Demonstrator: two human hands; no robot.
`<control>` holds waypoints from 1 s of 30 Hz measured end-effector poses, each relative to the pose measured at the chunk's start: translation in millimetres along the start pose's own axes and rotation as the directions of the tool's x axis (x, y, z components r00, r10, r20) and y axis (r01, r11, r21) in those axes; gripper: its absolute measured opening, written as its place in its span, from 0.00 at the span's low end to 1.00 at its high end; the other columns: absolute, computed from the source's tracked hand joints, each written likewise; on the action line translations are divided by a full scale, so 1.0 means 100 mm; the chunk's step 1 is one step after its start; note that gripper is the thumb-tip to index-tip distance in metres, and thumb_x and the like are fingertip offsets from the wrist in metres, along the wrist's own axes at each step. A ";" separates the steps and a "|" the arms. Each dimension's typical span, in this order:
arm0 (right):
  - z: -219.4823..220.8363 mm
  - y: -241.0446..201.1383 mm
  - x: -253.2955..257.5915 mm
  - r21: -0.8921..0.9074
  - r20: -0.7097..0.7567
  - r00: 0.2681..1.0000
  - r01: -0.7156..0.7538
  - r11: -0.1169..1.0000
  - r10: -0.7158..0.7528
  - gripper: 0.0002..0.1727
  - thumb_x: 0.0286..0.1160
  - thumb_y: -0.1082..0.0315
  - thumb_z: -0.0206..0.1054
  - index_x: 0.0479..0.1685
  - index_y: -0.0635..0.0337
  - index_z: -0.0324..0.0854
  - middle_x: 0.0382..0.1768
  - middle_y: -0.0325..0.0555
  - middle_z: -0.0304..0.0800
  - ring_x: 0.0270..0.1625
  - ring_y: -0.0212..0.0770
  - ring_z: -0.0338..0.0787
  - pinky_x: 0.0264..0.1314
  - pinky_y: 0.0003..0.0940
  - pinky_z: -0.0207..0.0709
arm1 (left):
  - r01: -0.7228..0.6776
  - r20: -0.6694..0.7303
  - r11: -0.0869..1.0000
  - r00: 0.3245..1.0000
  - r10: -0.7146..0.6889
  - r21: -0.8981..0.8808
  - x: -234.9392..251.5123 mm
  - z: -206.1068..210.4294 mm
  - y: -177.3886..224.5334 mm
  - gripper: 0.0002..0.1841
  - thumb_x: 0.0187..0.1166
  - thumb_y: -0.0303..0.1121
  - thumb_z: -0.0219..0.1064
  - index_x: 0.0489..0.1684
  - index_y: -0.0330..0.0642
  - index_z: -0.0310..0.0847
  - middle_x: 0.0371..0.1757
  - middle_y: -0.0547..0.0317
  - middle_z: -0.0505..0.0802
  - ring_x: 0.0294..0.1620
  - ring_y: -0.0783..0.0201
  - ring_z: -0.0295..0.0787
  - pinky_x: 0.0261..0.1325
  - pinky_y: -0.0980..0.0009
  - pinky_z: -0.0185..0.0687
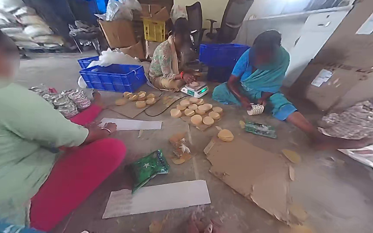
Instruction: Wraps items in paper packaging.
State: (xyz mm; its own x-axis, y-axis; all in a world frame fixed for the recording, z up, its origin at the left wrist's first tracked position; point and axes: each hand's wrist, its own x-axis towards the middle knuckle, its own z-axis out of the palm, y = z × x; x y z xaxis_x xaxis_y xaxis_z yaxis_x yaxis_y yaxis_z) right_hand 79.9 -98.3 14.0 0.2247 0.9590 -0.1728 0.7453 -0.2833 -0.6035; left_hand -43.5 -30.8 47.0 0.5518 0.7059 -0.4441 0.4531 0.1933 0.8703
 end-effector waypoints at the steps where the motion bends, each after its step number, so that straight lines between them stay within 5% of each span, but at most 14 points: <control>1: -0.12 -0.07 0.10 -0.050 0.101 0.993 -0.058 0.997 0.062 0.21 0.83 0.67 0.63 0.73 0.64 0.79 0.60 0.68 0.90 0.56 0.69 0.92 0.59 0.68 0.82 | -0.017 0.072 0.996 0.997 0.011 0.086 0.04 -0.15 0.08 0.47 0.80 0.47 0.70 0.90 0.26 0.48 0.85 0.24 0.67 0.87 0.36 0.63 0.88 0.48 0.59; 3: -0.36 -0.29 0.37 -0.070 0.189 0.977 -0.083 0.994 0.095 0.23 0.82 0.67 0.65 0.76 0.60 0.75 0.59 0.68 0.90 0.57 0.71 0.92 0.58 0.71 0.80 | -0.200 0.172 0.941 0.973 0.156 0.272 0.23 -0.50 0.19 0.47 0.79 0.39 0.73 0.91 0.26 0.45 0.82 0.23 0.70 0.84 0.34 0.68 0.88 0.46 0.61; 5: -0.43 -0.39 0.68 -0.005 0.126 0.992 -0.010 1.000 0.011 0.22 0.84 0.61 0.65 0.72 0.61 0.78 0.57 0.64 0.91 0.58 0.65 0.92 0.62 0.65 0.82 | -0.327 0.165 0.821 0.945 0.282 0.468 0.46 -0.79 0.29 0.37 0.82 0.31 0.68 0.90 0.29 0.55 0.78 0.27 0.78 0.79 0.35 0.76 0.85 0.45 0.68; 7: -0.31 -0.45 1.00 0.139 -0.040 0.991 0.129 0.982 -0.125 0.20 0.81 0.62 0.69 0.63 0.68 0.82 0.54 0.64 0.92 0.56 0.61 0.94 0.63 0.59 0.84 | -0.405 0.094 0.688 0.892 0.442 0.603 0.65 -1.02 0.29 0.24 0.83 0.30 0.65 0.78 0.31 0.74 0.67 0.31 0.87 0.69 0.35 0.85 0.75 0.44 0.78; 9: -0.08 -0.50 1.32 0.221 -0.112 0.976 0.208 0.953 -0.187 0.19 0.78 0.68 0.70 0.63 0.70 0.82 0.55 0.66 0.91 0.57 0.59 0.94 0.65 0.56 0.84 | -0.417 0.049 0.594 0.844 0.535 0.688 0.81 -1.17 0.21 0.18 0.82 0.29 0.67 0.65 0.27 0.82 0.61 0.30 0.89 0.65 0.35 0.87 0.72 0.47 0.81; 11: 0.13 -0.47 1.52 0.192 -0.031 0.986 0.165 0.967 -0.162 0.19 0.79 0.68 0.68 0.65 0.69 0.80 0.59 0.67 0.89 0.60 0.61 0.92 0.68 0.57 0.82 | -0.280 0.077 0.590 0.935 0.345 0.757 0.92 -1.23 0.18 0.18 0.87 0.30 0.62 0.67 0.24 0.78 0.68 0.29 0.85 0.74 0.37 0.81 0.80 0.51 0.74; 14: 0.12 -0.42 1.47 0.148 -0.011 0.993 0.117 0.982 -0.116 0.20 0.78 0.65 0.71 0.65 0.66 0.82 0.63 0.63 0.87 0.69 0.59 0.87 0.75 0.54 0.77 | -0.176 0.074 0.585 0.978 0.194 0.792 0.99 -1.18 0.19 0.17 0.88 0.28 0.58 0.68 0.26 0.77 0.70 0.30 0.82 0.75 0.39 0.79 0.79 0.54 0.75; 18: 0.04 -0.16 1.04 0.030 -0.344 0.922 -0.180 0.983 0.179 0.28 0.70 0.56 0.77 0.64 0.67 0.86 0.73 0.65 0.82 0.79 0.65 0.77 0.81 0.58 0.71 | -0.155 0.049 0.598 0.980 0.191 0.786 1.00 -1.15 0.22 0.17 0.86 0.27 0.60 0.68 0.26 0.79 0.71 0.30 0.82 0.74 0.38 0.80 0.78 0.53 0.76; 21: 0.14 0.01 0.86 -0.032 -0.412 0.858 -0.349 0.936 0.306 0.31 0.75 0.52 0.73 0.69 0.67 0.84 0.76 0.67 0.79 0.82 0.70 0.71 0.83 0.66 0.63 | -0.134 0.036 0.599 0.984 0.172 0.790 0.98 -1.11 0.22 0.18 0.85 0.29 0.63 0.68 0.27 0.79 0.72 0.30 0.82 0.74 0.38 0.80 0.78 0.52 0.76; 30: 0.28 0.08 0.91 -0.070 -0.486 0.856 -0.235 0.969 0.173 0.13 0.76 0.64 0.71 0.51 0.61 0.95 0.59 0.57 0.93 0.72 0.64 0.84 0.78 0.66 0.68 | -0.224 0.089 0.561 0.962 0.258 0.797 0.97 -1.06 0.22 0.25 0.88 0.28 0.58 0.85 0.38 0.69 0.74 0.32 0.82 0.76 0.35 0.78 0.79 0.48 0.74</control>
State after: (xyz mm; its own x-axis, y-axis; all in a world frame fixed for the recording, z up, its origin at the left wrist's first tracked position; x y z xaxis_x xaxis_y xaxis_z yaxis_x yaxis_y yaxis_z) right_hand 88.5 -13.4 -27.8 0.6267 0.7690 0.1260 0.7133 -0.5009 -0.4903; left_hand -54.2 114.3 46.1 0.7103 0.6680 -0.2219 0.6882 -0.5929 0.4181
